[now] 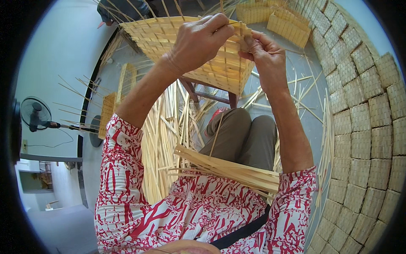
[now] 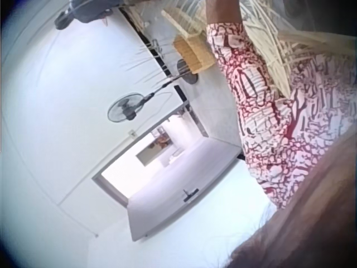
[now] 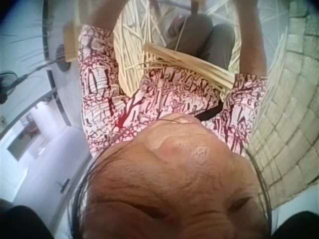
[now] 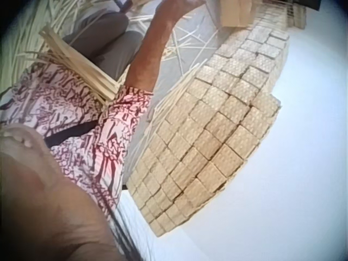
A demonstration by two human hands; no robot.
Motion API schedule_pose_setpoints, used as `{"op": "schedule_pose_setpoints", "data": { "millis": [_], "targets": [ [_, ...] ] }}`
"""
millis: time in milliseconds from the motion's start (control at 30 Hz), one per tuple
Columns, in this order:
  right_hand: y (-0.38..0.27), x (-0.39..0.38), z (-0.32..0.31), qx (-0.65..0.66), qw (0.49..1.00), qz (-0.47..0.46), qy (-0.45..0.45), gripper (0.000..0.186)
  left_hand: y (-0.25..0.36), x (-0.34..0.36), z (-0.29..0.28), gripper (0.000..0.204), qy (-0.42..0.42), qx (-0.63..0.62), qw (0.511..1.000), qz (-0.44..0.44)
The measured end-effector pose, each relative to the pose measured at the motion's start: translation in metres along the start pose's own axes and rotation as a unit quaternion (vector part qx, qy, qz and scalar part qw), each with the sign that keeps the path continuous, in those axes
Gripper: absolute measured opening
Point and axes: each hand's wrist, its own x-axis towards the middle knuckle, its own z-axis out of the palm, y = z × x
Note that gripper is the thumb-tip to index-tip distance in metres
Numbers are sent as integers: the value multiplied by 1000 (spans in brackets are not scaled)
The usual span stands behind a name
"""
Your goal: The person weaves a basket by hand, interlacing thin bamboo strips through a pre-formed frame. They repeatedly pick up strips, thread them through the structure, and adjust the weave to maintain tension and alignment.
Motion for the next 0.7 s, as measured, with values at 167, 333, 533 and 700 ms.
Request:
{"op": "schedule_pose_setpoints", "data": {
  "millis": [167, 333, 533, 700],
  "targets": [
    [-2, -3, 3, 21, 999, 20, -30, 23, -3, -9, 1, 26, 35, 1, 998, 45],
    [0, 0, -2, 32, 998, 22, -39, 22, -1, -17, 8, 41, 31, -142, 989, -17],
    [-3, 24, -33, 2, 999, -6, -36, 21, 12, -29, -27, 35, 77, -318, 934, -146],
    [-5, 32, -75, -28, 999, -10, 38, 27, -2, -78, -45, 16, -12, -238, 957, -167]
  ]
}}
